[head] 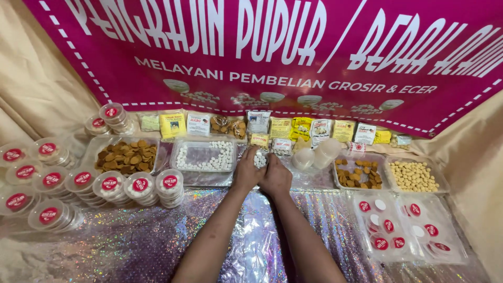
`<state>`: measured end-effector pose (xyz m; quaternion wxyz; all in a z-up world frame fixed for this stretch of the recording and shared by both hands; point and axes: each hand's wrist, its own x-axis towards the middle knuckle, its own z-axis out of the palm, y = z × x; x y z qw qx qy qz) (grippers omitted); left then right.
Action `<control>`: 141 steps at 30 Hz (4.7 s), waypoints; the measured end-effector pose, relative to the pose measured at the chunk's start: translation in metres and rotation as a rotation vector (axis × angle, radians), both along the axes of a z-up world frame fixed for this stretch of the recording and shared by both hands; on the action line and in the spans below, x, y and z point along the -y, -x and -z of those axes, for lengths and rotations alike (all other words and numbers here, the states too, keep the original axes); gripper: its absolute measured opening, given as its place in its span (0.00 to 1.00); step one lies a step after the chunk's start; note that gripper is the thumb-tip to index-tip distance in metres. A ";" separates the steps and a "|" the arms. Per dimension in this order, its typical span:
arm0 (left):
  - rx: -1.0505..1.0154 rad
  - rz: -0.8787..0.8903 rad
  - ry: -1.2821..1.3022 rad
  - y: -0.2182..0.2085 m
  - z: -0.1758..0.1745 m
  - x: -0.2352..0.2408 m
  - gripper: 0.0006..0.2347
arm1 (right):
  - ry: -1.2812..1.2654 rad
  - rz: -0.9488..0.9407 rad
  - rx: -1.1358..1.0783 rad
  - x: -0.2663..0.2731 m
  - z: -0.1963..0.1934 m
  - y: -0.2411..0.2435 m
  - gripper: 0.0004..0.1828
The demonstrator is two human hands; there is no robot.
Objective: Filling small plastic jars with white tablets from a larger tray
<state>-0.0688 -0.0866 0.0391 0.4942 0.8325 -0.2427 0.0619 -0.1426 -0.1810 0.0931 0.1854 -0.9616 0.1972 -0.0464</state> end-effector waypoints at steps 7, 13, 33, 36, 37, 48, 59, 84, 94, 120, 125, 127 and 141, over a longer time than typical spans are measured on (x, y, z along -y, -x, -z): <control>0.109 0.088 0.199 0.008 -0.013 -0.008 0.28 | -0.006 0.044 0.041 -0.004 -0.004 0.000 0.25; 0.122 0.085 0.236 0.005 -0.005 -0.006 0.27 | 0.009 0.036 0.048 0.000 0.002 -0.002 0.29; 0.166 -0.005 0.185 0.003 -0.006 -0.003 0.26 | -0.163 0.020 -0.054 0.005 -0.027 0.013 0.37; 0.169 -0.014 0.166 0.001 -0.002 -0.002 0.26 | -0.190 0.014 -0.050 0.016 -0.022 0.020 0.47; 0.157 0.001 0.170 0.005 -0.001 -0.001 0.26 | -0.188 0.032 -0.058 0.024 -0.014 0.025 0.47; 0.133 -0.036 0.156 0.004 0.004 0.001 0.26 | -0.698 -0.018 0.517 0.098 -0.080 0.077 0.16; 0.120 -0.070 0.166 0.008 0.002 0.003 0.25 | -0.424 0.458 0.032 0.236 -0.126 0.143 0.13; 0.169 -0.059 0.156 0.004 0.009 0.006 0.24 | -0.046 0.538 -0.553 0.237 -0.092 0.156 0.43; 0.226 -0.088 0.177 0.003 0.014 0.010 0.24 | -0.366 0.611 -0.354 0.269 -0.092 0.170 0.37; 0.044 -0.027 0.073 0.015 -0.013 -0.003 0.25 | -0.362 0.200 0.208 0.167 -0.211 0.090 0.37; 0.045 -0.030 0.045 0.015 -0.016 -0.005 0.26 | -0.475 0.066 0.344 0.101 -0.194 0.058 0.37; 0.027 -0.027 0.038 0.015 -0.016 -0.004 0.26 | -0.480 0.052 0.365 0.080 -0.176 0.043 0.35; -0.059 -0.076 0.034 0.017 -0.015 -0.002 0.24 | -0.465 -0.016 0.430 0.020 -0.011 -0.002 0.28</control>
